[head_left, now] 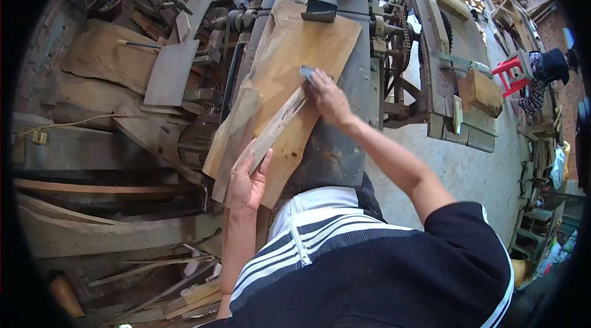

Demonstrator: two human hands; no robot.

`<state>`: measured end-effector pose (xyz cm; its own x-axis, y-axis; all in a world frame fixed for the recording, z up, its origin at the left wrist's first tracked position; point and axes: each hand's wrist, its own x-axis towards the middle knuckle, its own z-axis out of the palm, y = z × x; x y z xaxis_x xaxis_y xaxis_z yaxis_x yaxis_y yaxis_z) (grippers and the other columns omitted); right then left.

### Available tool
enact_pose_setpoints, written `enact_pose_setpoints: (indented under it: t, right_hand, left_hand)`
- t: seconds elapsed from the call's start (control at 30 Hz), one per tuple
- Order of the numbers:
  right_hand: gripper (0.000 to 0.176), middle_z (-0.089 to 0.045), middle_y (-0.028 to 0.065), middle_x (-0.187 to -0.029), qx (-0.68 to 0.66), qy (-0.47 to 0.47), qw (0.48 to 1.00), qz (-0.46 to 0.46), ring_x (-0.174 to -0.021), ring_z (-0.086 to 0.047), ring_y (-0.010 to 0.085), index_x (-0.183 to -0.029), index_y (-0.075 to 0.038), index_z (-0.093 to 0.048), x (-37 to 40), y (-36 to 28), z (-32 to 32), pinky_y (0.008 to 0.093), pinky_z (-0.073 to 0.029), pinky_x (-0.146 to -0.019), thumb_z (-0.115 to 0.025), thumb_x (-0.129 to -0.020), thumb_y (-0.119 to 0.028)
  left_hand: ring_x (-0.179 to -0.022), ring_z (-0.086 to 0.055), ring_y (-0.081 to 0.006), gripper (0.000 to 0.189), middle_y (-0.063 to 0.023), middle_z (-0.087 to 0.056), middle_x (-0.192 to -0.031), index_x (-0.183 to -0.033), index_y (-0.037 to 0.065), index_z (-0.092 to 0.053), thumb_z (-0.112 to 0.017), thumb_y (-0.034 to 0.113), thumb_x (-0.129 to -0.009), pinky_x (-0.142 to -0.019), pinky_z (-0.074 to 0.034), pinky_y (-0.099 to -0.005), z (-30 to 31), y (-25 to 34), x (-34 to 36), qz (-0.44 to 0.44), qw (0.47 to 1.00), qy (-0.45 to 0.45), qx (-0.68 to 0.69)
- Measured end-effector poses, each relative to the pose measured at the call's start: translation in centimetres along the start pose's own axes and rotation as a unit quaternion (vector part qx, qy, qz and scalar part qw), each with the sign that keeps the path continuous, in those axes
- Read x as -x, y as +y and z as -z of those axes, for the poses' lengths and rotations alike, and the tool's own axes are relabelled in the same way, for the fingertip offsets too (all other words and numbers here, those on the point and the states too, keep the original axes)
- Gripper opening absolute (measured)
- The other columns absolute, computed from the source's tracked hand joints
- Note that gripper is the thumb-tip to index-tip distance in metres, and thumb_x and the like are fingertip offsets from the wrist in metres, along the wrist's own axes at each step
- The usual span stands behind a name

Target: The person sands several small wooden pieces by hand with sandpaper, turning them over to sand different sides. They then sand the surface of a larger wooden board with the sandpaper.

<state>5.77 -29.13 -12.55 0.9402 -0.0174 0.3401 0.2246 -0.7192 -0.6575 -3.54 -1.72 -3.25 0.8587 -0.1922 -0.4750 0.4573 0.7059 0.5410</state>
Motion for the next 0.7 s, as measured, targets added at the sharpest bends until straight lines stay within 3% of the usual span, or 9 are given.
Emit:
enact_pose_setpoints:
  t: [0.1, 0.23, 0.3, 0.37, 0.4, 0.47, 0.57, 0.63, 0.7]
  right_hand:
    - [0.057, -0.048, 0.0263, -0.146, -0.032, -0.012, 0.996, 0.084, -0.136, -0.047, 0.0405, -0.135, 0.003, -0.053, 4.3, -6.5, -0.7, 0.0465, -0.038, -0.115, -0.058, -0.078, 0.005]
    - [0.058, -0.05, 0.0233, -0.146, -0.018, -0.038, 0.992, 0.117, -0.137, -0.046, 0.0395, -0.141, 0.001, -0.05, 3.7, -4.6, 0.3, 0.0452, -0.036, -0.117, -0.057, -0.083, 0.004]
    - [0.05, -0.053, 0.0236, -0.143, -0.012, 0.028, 0.999, 0.025, -0.135, -0.048, 0.0394, -0.142, -0.004, -0.051, 0.4, 0.9, 0.0, 0.0428, -0.041, -0.113, -0.055, -0.092, -0.003]
    - [0.041, -0.059, 0.0228, -0.135, -0.042, -0.069, 0.984, -0.159, -0.128, -0.054, 0.0401, -0.142, -0.006, -0.052, -2.9, 0.8, 3.0, 0.0443, -0.043, -0.109, -0.047, -0.105, -0.023]
    - [0.041, -0.058, 0.0225, -0.137, -0.05, -0.034, 0.991, -0.12, -0.13, -0.053, 0.039, -0.142, -0.006, -0.051, -3.6, 1.2, 3.5, 0.0435, -0.043, -0.11, -0.047, -0.105, -0.023]
    - [0.041, -0.057, 0.0222, -0.138, -0.061, -0.003, 0.995, -0.078, -0.132, -0.052, 0.038, -0.142, -0.005, -0.051, -4.7, 1.3, 3.9, 0.0427, -0.042, -0.11, -0.047, -0.105, -0.023]
    - [0.042, -0.054, 0.0203, -0.144, -0.081, 0.016, 0.997, 0.012, -0.137, -0.047, 0.0365, -0.141, -0.005, -0.052, -4.9, 1.4, 3.3, 0.0428, -0.04, -0.113, -0.052, -0.101, -0.017]
    - [0.049, -0.049, 0.0184, -0.149, 0.011, -0.054, 0.996, 0.073, -0.142, -0.042, 0.0358, -0.142, -0.005, -0.052, -3.9, 2.0, 1.2, 0.0438, -0.037, -0.117, -0.057, -0.094, -0.009]
    - [0.06, -0.048, 0.0168, -0.151, -0.077, -0.032, 0.992, 0.094, -0.143, -0.041, 0.035, -0.143, -0.007, -0.051, -1.3, -3.8, 1.5, 0.0454, -0.034, -0.12, -0.06, -0.085, 0.001]
  left_hand:
    - [-0.127, -0.057, -0.0349, 0.036, -0.0248, -0.054, -0.138, -0.134, -0.015, -0.048, -0.048, -0.001, -0.102, -0.111, -0.051, -0.0415, -0.6, 0.2, -0.2, -0.012, 0.999, 0.024, -0.045]
    - [-0.128, -0.056, -0.0358, 0.037, -0.0238, -0.054, -0.139, -0.132, -0.018, -0.048, -0.051, -0.002, -0.1, -0.111, -0.051, -0.0407, 0.6, -0.8, 0.0, 0.001, 0.997, 0.029, -0.073]
    - [-0.127, -0.057, -0.0334, 0.037, -0.0225, -0.054, -0.139, -0.133, -0.017, -0.049, -0.052, -0.002, -0.099, -0.111, -0.051, -0.0401, -0.1, -1.2, -0.1, 0.013, 0.998, 0.012, -0.064]
    - [-0.119, -0.063, -0.0256, 0.037, -0.018, -0.06, -0.132, -0.134, -0.013, -0.053, -0.055, 0.0, -0.099, -0.104, -0.055, -0.0355, -1.5, -1.2, 0.5, -0.097, 0.972, -0.003, -0.213]
    - [-0.119, -0.063, -0.0256, 0.037, -0.018, -0.06, -0.132, -0.134, -0.013, -0.053, -0.055, 0.0, -0.099, -0.104, -0.055, -0.0355, -1.7, -0.7, 0.3, -0.102, 0.971, -0.006, -0.216]
    - [-0.109, -0.065, -0.0168, 0.037, -0.012, -0.067, -0.121, -0.135, -0.007, -0.058, -0.059, 0.002, -0.099, -0.094, -0.055, -0.0293, -1.5, 0.4, 0.3, -0.206, 0.835, -0.035, -0.509]
    - [-0.093, -0.063, -0.0087, 0.038, -0.0065, -0.072, -0.106, -0.132, -0.004, -0.063, -0.061, -0.002, -0.095, -0.082, -0.051, -0.025, -1.6, 1.6, 0.0, -0.199, 0.816, -0.063, -0.539]
    - [-0.091, -0.062, -0.0084, 0.038, -0.006, -0.071, -0.108, -0.133, -0.004, -0.062, -0.061, -0.002, -0.095, -0.081, -0.051, -0.0251, -2.4, 1.7, 0.5, -0.194, 0.822, -0.056, -0.532]
    - [-0.09, -0.062, -0.0082, 0.038, -0.0056, -0.071, -0.109, -0.133, -0.004, -0.062, -0.061, -0.001, -0.095, -0.08, -0.052, -0.0253, -2.8, 2.0, 0.0, -0.194, 0.829, -0.049, -0.523]
